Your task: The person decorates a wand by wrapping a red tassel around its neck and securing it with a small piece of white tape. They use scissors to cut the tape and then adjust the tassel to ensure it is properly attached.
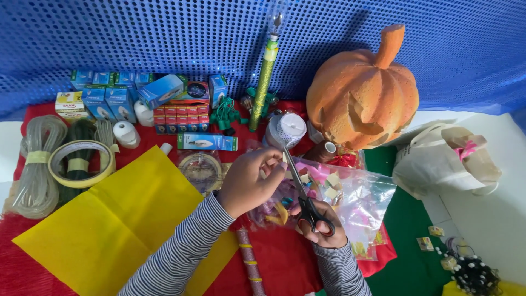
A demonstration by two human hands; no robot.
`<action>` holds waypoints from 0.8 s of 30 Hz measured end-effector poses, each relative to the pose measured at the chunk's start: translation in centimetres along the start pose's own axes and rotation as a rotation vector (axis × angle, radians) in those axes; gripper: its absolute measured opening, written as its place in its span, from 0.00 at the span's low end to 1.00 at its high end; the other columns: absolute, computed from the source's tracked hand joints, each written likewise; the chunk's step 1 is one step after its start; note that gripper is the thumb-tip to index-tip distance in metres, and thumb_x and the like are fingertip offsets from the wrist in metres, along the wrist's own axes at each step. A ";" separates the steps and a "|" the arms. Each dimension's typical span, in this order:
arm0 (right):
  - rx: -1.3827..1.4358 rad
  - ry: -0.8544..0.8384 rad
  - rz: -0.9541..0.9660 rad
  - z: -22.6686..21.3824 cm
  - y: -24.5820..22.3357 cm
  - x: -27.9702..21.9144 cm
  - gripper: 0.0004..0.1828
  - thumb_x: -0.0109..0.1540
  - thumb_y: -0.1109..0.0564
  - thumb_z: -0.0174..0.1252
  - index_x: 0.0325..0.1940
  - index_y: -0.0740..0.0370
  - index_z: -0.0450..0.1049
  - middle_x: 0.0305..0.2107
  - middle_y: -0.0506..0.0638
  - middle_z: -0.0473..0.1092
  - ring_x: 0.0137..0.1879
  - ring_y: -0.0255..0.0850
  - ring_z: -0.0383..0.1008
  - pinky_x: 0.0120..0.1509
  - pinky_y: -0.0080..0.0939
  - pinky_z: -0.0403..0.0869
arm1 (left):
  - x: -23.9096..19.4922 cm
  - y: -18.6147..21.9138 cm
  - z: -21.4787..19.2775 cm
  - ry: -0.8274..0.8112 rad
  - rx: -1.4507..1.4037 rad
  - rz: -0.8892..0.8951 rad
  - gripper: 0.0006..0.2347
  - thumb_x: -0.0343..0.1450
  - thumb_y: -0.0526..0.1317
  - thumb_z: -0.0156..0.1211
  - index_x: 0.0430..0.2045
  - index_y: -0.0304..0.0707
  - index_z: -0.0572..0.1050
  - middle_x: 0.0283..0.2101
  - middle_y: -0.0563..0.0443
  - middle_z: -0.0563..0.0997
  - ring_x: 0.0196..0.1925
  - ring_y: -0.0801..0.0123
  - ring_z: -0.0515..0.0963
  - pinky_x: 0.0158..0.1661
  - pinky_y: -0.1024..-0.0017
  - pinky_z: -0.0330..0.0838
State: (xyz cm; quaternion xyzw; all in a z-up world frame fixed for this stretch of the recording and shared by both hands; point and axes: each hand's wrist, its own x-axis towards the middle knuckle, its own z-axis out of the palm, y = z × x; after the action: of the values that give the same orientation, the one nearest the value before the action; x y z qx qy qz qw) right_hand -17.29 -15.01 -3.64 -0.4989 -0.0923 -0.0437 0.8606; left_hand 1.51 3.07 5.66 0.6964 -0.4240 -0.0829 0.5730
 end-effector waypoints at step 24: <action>-0.870 0.159 0.443 5.4 1.7 2.4 0.21 0.62 0.61 0.69 0.42 0.55 0.59 0.20 0.49 0.75 0.22 0.36 0.72 0.25 0.34 0.67 | 0.1 -0.1 -8.7 0.514 0.537 -0.032 0.06 0.75 0.40 0.61 0.39 0.40 0.82 0.33 0.52 0.81 0.30 0.65 0.78 0.26 0.62 0.70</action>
State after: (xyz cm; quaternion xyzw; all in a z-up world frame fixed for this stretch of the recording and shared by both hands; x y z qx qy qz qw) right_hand -15.28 -9.47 -2.01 -0.8146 0.1086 0.0679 0.5657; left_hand 6.80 9.34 8.50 0.8265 -0.2622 0.2001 0.4562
